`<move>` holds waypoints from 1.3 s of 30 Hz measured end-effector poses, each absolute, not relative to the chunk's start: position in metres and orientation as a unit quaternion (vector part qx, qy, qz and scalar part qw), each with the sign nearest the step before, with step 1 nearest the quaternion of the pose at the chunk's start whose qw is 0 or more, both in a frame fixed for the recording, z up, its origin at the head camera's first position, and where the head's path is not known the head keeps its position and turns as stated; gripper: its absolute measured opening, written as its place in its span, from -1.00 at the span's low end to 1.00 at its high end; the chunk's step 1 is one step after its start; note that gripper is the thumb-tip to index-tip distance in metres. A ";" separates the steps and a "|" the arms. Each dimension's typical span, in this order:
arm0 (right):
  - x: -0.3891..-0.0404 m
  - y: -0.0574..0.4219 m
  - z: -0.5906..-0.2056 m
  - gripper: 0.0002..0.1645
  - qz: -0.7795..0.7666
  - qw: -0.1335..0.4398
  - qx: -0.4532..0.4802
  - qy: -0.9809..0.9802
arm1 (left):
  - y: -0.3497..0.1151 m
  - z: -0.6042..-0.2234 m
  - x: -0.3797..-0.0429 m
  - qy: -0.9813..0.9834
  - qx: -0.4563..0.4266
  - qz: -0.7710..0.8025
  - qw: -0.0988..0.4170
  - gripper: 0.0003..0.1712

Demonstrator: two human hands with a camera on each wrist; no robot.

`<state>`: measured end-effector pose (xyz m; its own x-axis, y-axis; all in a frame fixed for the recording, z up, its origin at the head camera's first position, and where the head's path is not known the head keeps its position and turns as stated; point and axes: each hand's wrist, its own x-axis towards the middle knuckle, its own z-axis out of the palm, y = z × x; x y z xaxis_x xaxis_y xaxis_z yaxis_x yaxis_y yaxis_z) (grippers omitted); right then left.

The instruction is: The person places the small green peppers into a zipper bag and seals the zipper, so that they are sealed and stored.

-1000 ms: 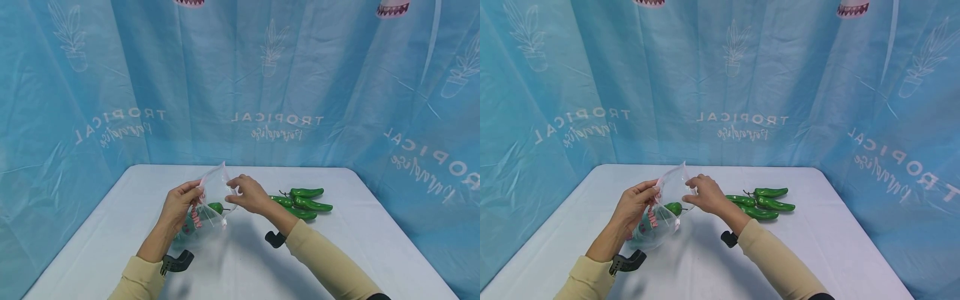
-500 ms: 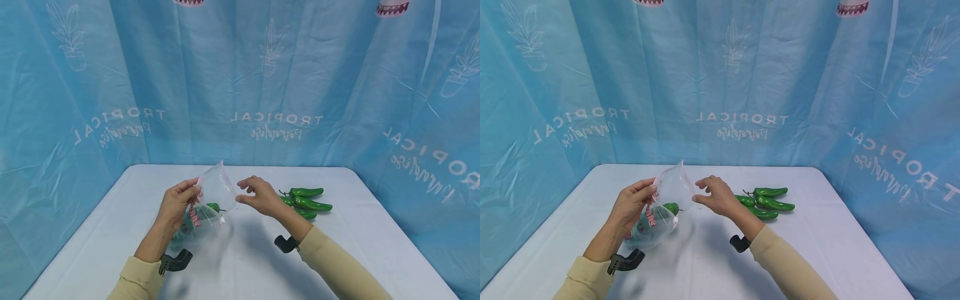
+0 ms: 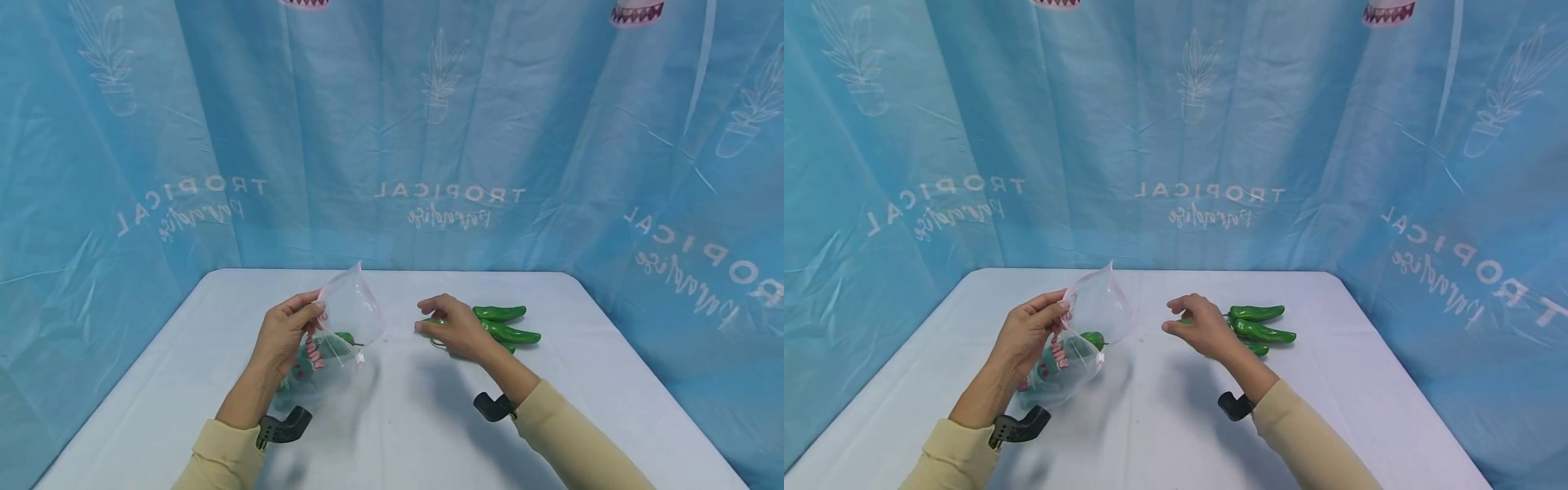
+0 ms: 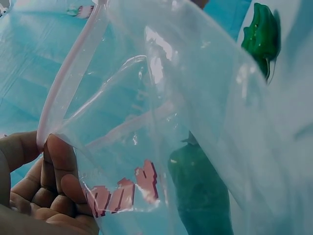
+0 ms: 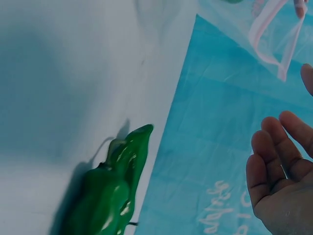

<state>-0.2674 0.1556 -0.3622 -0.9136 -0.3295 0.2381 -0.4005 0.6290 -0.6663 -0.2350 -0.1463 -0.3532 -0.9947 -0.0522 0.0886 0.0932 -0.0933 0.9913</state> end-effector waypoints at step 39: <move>-0.274 0.257 -0.411 -0.45 0.342 0.045 0.074 -0.936 | -0.149 -0.352 -0.233 -0.674 -0.014 -0.737 0.053 -0.52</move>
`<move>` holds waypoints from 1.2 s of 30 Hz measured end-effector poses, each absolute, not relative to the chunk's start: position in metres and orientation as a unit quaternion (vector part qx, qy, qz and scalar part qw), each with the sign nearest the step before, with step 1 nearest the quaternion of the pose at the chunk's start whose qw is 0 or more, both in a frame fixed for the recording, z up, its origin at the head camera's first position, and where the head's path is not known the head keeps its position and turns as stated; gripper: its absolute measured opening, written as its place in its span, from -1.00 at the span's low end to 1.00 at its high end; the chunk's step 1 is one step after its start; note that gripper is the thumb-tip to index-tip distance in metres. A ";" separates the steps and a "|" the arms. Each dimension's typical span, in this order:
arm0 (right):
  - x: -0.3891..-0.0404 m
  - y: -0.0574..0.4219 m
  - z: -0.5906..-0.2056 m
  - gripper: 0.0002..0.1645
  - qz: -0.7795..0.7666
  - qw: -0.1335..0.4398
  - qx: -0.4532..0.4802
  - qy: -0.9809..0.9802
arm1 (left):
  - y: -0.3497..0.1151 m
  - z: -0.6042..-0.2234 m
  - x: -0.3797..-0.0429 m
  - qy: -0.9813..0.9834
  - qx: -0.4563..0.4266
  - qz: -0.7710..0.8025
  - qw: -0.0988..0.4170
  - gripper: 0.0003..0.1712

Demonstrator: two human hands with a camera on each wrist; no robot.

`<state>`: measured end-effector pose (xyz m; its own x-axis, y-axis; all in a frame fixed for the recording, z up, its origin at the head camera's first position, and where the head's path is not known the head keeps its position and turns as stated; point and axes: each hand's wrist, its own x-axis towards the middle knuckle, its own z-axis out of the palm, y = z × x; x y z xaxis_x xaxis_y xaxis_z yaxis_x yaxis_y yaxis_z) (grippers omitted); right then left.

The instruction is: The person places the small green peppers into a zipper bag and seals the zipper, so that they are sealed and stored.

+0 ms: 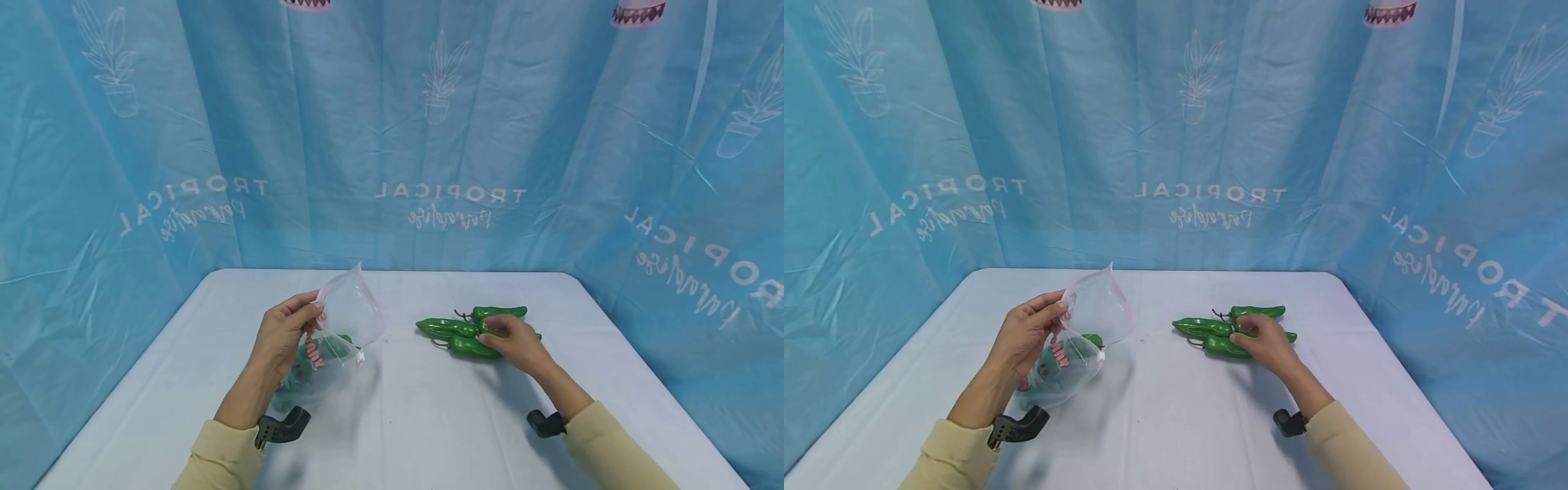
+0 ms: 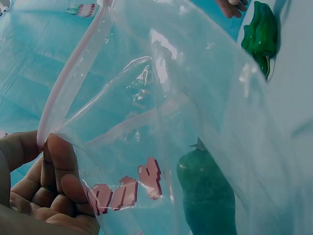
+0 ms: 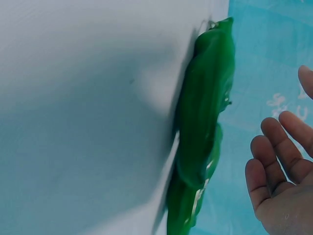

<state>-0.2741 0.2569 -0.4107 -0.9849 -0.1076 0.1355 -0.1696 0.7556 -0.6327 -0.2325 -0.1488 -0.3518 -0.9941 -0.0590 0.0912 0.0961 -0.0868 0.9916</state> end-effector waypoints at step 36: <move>-0.282 0.281 -0.445 -0.48 0.300 -0.012 0.031 -0.953 | -0.149 -0.354 -0.234 -0.679 -0.011 -0.733 0.046 -0.51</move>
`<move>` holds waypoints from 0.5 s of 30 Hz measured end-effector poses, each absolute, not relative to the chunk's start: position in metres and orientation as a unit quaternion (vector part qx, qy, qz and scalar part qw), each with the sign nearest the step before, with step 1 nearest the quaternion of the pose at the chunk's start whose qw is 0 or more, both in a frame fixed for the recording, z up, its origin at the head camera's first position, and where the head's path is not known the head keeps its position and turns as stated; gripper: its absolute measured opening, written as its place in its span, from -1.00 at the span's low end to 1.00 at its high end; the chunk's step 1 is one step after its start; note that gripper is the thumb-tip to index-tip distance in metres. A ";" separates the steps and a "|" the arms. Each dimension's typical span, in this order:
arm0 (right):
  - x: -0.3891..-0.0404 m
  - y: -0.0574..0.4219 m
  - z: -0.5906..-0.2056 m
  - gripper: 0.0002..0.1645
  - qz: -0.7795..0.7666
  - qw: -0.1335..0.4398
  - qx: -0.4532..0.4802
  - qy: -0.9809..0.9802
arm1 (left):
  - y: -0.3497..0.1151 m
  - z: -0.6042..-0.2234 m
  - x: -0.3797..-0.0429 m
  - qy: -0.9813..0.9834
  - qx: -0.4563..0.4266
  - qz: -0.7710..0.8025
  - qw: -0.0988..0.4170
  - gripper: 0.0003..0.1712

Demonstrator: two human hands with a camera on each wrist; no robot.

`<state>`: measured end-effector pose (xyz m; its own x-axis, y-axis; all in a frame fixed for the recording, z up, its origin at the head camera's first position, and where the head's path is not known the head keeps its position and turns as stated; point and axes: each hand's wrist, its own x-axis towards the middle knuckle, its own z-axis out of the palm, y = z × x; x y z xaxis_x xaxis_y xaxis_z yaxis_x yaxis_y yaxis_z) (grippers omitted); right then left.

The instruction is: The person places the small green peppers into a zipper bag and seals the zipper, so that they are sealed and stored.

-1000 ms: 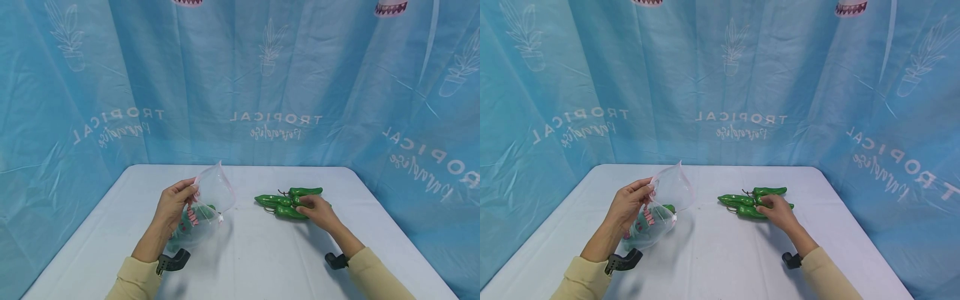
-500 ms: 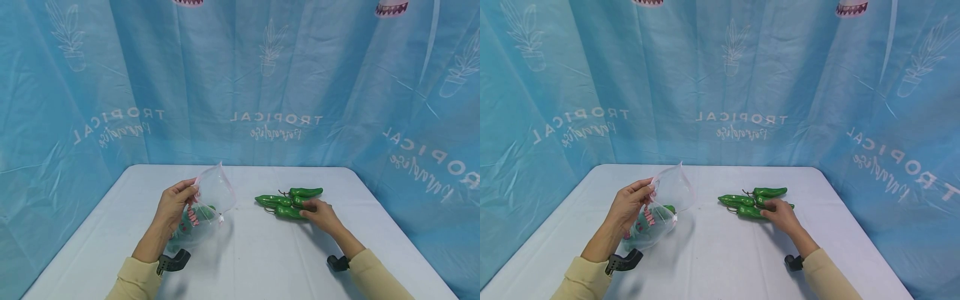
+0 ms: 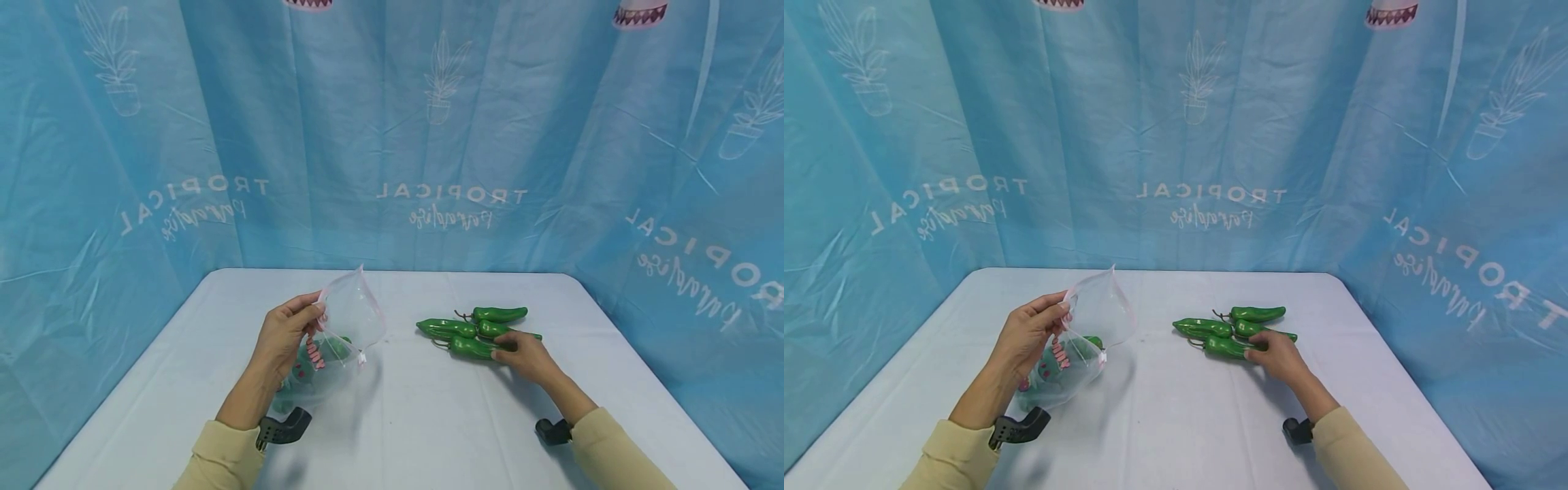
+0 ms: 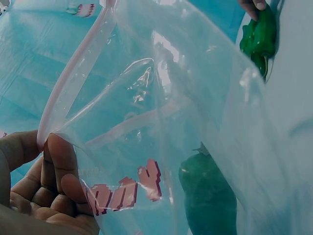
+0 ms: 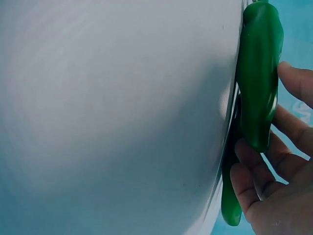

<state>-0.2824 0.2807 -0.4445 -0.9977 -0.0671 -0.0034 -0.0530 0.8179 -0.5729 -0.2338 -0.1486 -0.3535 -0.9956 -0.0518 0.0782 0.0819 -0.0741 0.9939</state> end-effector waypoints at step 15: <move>-0.279 0.285 -0.449 -0.41 -0.300 0.034 -0.046 0.952 | -0.149 -0.354 -0.233 -0.676 -0.010 -0.735 0.048 -0.54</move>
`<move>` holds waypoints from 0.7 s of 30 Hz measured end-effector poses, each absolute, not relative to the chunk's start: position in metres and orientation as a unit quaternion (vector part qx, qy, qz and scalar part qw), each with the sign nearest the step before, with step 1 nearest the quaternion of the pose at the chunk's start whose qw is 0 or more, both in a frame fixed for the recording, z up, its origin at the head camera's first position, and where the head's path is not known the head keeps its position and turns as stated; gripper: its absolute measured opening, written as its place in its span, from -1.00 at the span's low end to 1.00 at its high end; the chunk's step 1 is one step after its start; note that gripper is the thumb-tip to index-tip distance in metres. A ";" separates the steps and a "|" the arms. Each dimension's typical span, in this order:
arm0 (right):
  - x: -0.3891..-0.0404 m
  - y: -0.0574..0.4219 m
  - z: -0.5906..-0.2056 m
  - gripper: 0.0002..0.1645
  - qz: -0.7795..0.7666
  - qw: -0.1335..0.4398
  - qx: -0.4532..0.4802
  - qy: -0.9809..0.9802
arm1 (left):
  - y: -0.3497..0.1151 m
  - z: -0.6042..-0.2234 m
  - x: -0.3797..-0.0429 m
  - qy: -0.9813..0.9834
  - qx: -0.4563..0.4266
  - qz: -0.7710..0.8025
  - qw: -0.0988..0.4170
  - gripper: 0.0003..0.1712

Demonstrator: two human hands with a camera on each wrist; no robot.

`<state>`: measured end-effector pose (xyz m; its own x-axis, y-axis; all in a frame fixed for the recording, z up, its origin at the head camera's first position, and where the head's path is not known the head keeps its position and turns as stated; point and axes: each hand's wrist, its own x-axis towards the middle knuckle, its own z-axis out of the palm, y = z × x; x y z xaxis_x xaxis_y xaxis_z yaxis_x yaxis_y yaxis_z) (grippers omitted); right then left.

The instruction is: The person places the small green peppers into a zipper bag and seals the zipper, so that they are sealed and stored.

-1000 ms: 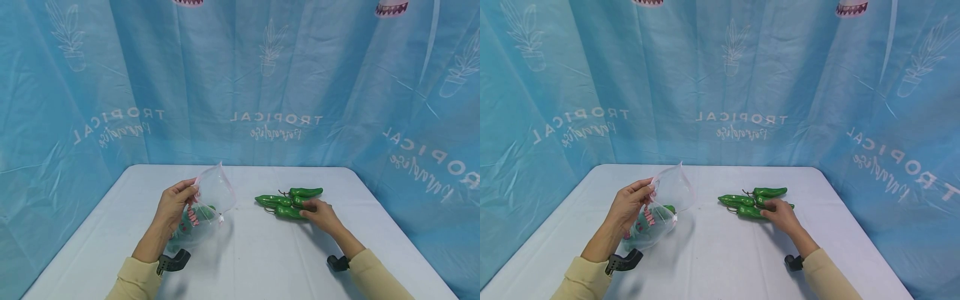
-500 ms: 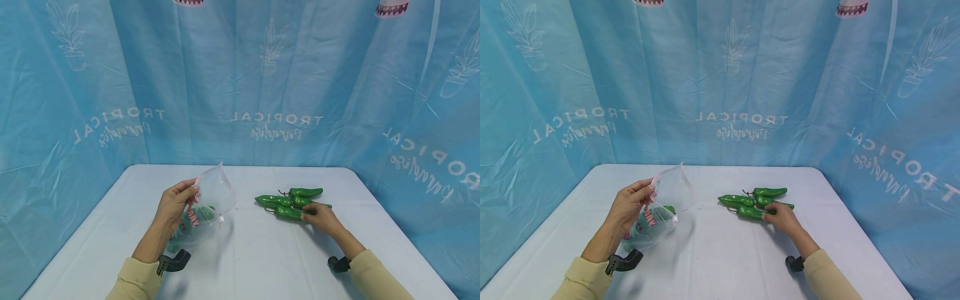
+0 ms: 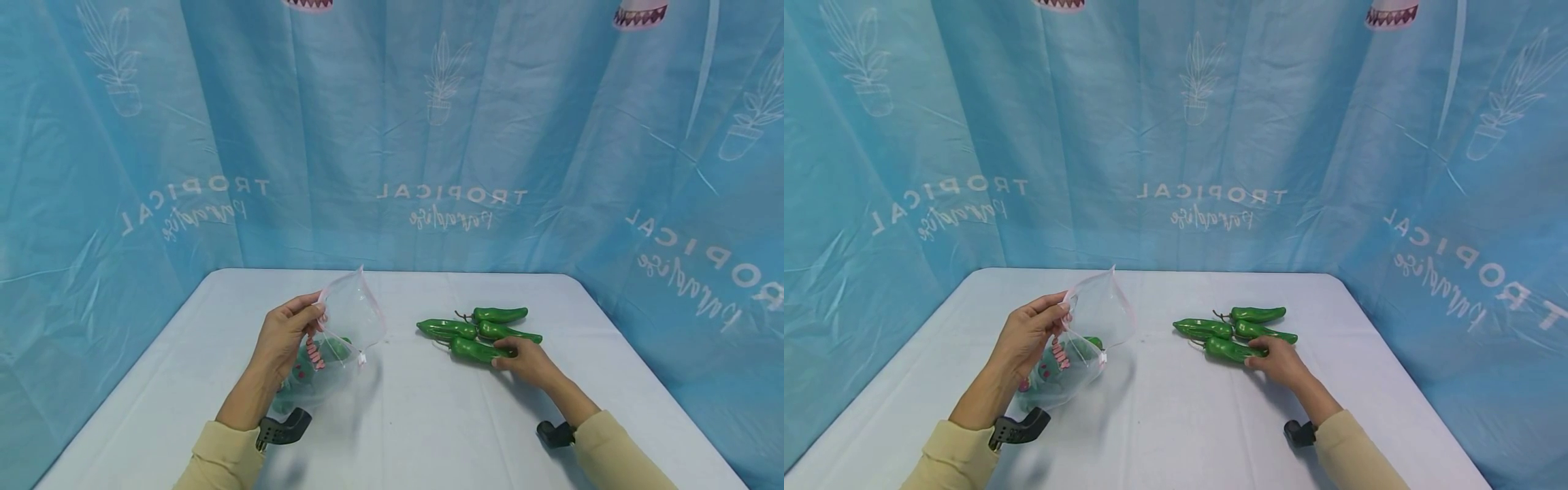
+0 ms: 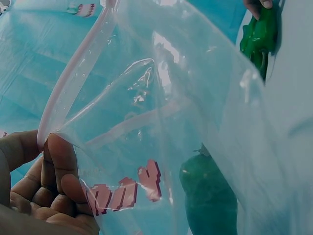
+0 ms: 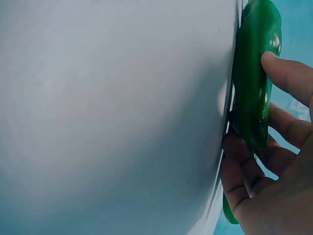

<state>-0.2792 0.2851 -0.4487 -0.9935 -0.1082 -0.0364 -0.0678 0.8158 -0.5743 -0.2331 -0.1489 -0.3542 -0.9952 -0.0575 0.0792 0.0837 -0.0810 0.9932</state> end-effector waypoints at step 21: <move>-0.276 0.285 -0.452 -0.50 -0.321 0.034 -0.050 0.945 | -0.149 -0.356 -0.233 -0.678 -0.016 -0.733 0.053 -0.53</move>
